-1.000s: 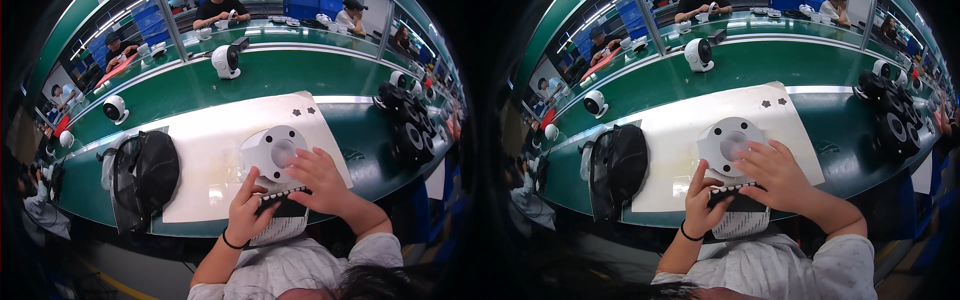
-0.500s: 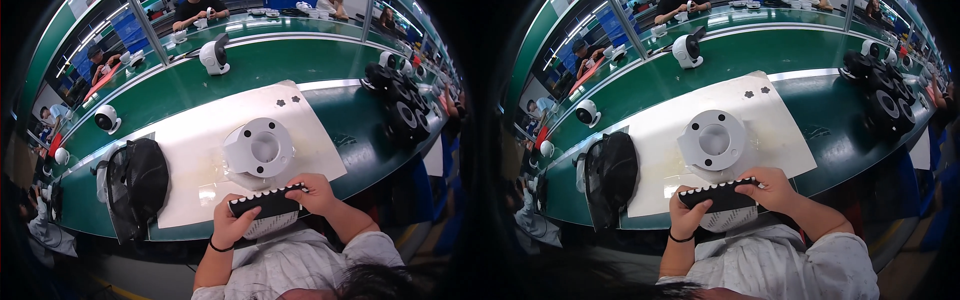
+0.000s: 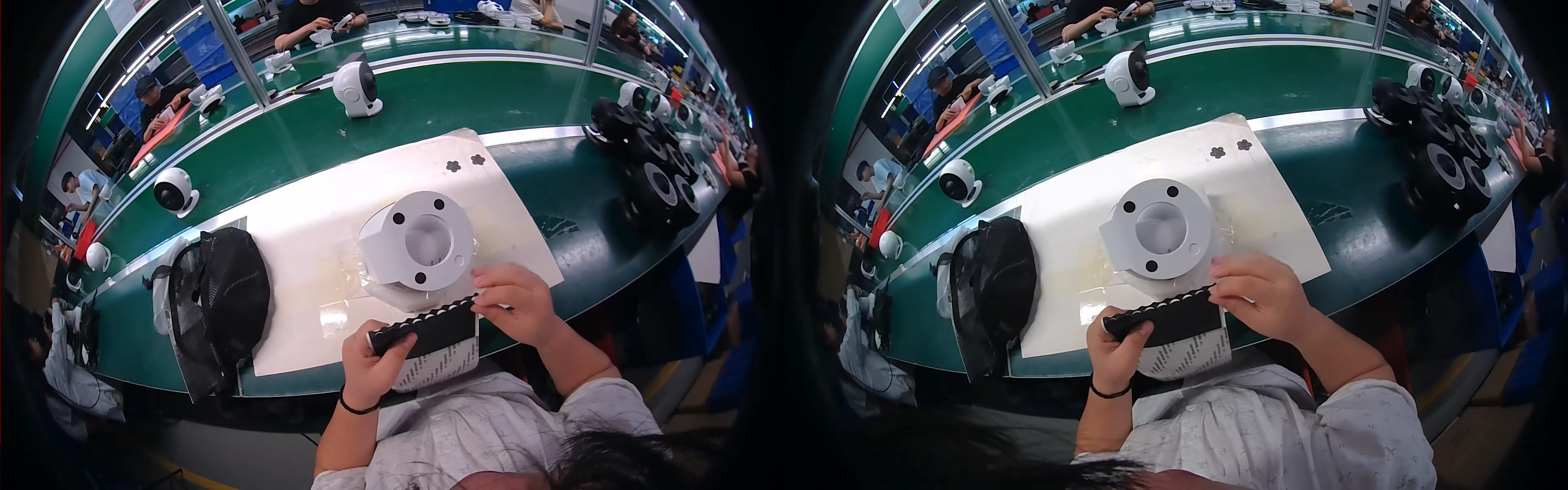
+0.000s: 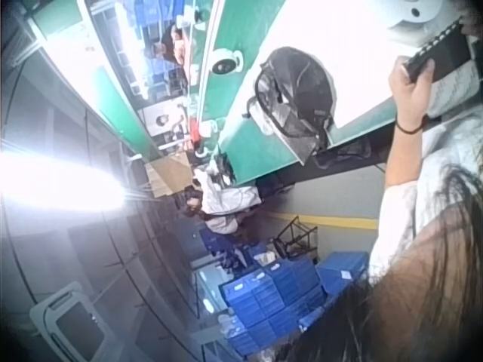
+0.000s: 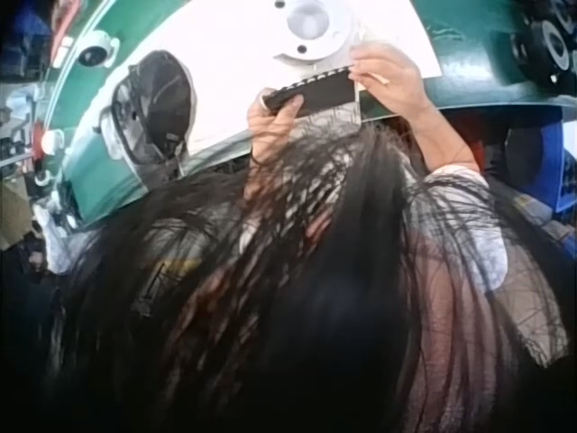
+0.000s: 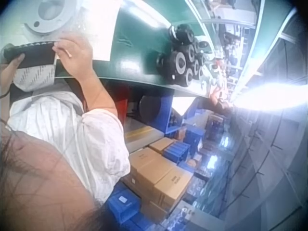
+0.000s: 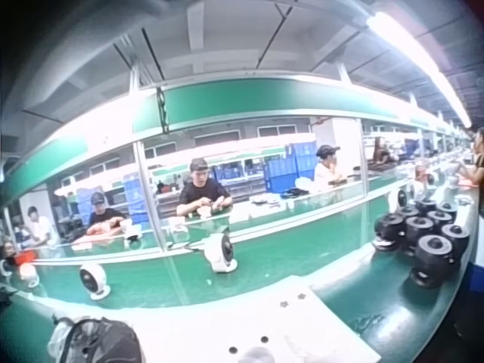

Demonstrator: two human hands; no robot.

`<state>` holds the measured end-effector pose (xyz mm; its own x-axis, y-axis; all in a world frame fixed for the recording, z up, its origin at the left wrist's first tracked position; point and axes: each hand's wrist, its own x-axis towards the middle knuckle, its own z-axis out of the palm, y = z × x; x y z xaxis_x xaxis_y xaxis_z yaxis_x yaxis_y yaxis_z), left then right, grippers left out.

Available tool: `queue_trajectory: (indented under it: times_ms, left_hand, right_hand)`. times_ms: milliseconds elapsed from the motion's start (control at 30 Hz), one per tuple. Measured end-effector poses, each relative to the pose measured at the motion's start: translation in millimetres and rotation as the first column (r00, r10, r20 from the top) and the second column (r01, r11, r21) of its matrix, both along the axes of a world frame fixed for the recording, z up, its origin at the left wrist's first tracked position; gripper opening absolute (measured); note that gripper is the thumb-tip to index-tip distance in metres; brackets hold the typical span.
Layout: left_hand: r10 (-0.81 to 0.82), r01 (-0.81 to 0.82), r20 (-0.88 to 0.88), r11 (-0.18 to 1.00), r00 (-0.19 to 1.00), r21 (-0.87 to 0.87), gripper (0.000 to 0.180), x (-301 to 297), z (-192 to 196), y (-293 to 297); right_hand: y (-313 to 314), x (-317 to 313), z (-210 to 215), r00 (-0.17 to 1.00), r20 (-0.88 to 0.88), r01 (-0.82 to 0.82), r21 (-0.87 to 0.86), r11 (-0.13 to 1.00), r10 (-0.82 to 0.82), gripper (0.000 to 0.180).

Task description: Manually assembling components and applying adhesive parts to spherical security camera housings on an assembly line.

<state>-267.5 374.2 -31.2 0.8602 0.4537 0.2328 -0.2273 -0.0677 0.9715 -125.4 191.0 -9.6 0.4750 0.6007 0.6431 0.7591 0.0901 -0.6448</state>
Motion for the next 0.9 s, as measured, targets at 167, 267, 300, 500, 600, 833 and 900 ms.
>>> queue_trajectory:
  times_ms: [167, 267, 300, 500, 600, 833, 900]
  left_hand:
    - [0.028, -0.028, -0.005, 0.998, 1.0, 0.064, 0.014, 1, -4, 2]
    - [0.035, -0.082, 0.149, 0.943, 0.988, 0.323, 0.019, 9, 2, 5]
    - [0.009, -0.173, 0.305, 0.84, 0.952, 0.515, 0.022, 12, 4, 5]
    - [0.075, -0.226, 0.304, 0.837, 0.95, 0.498, 0.026, 15, 4, 1]
    - [0.049, -0.175, 0.25, 0.839, 0.967, 0.515, 0.024, 15, 2, 4]
    - [0.052, -0.164, 0.221, 0.834, 0.974, 0.527, 0.022, 14, 4, 10]
    - [0.053, -0.167, 0.222, 0.83, 0.974, 0.533, 0.022, 13, 7, 10]
  right_hand:
    - [0, 3, 14, 0.961, 0.27, 0.055, 0.004, 0.998, -0.054, 0.013]
    - [11, 9, 32, 0.985, -0.157, 0.066, -0.064, 0.996, -0.076, 0.009]
    - [15, 10, 32, 0.984, -0.158, 0.069, -0.065, 0.995, -0.078, 0.009]
    - [22, 13, 30, 0.989, -0.141, 0.034, -0.145, 0.989, -0.055, 0.01]
    - [17, 15, 28, 0.996, 0.044, 0.087, -0.182, 0.98, -0.08, 0.014]
    - [11, 5, 44, 0.737, 0.669, 0.403, -0.329, 0.854, -0.09, 0.037]
    - [13, 13, 51, 0.908, 0.411, 0.25, -0.378, 0.891, -0.081, 0.041]
